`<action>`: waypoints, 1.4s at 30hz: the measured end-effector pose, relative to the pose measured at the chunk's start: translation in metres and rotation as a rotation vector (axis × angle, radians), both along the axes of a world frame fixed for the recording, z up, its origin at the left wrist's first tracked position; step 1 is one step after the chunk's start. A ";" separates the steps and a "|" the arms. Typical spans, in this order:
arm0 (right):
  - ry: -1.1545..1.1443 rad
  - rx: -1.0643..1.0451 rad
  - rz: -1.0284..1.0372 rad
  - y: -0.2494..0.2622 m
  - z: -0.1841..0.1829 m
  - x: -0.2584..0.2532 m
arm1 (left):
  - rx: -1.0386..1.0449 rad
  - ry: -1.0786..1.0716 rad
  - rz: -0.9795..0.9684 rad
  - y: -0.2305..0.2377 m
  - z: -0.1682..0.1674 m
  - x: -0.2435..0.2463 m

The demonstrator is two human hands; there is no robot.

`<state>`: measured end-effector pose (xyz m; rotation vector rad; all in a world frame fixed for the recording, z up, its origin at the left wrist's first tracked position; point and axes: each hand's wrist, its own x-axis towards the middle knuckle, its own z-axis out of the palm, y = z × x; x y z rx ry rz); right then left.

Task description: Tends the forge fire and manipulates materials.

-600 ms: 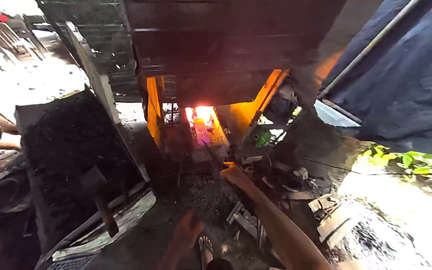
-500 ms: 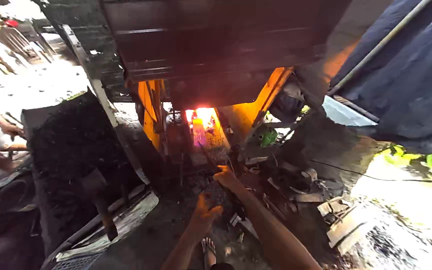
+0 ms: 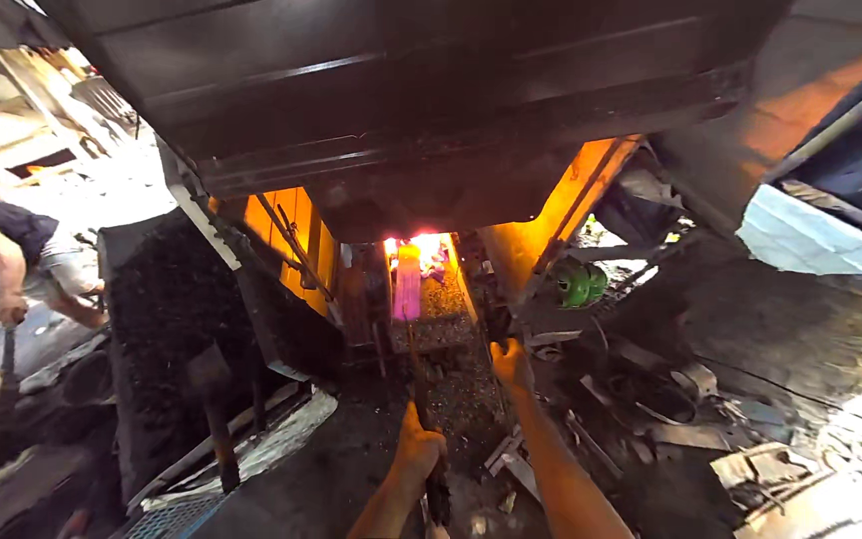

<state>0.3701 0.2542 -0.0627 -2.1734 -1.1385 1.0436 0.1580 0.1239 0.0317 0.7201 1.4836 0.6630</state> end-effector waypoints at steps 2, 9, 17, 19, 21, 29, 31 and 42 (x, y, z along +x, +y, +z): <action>0.099 -0.103 -0.012 0.016 -0.052 0.014 | -0.017 0.015 0.004 0.001 0.002 -0.002; 0.404 -0.059 -0.046 0.033 -0.039 0.020 | 0.014 0.003 -0.033 0.008 0.036 -0.018; -0.183 0.134 0.209 -0.051 0.110 0.002 | 0.093 -0.128 -0.055 0.015 0.057 -0.035; -0.292 0.126 0.310 -0.054 0.152 -0.018 | 0.132 -0.109 -0.090 0.024 0.056 -0.038; -0.379 0.097 0.387 -0.043 0.177 -0.037 | 0.166 -0.069 -0.129 0.034 0.054 -0.037; -0.106 0.100 0.299 -0.047 0.197 -0.061 | 0.296 0.047 -0.167 0.091 0.048 -0.033; -0.101 0.111 0.303 -0.067 0.197 -0.050 | 0.326 0.108 -0.158 0.106 0.045 -0.033; -0.255 0.097 0.345 -0.234 0.170 0.031 | 0.306 0.561 -0.280 0.162 0.001 -0.041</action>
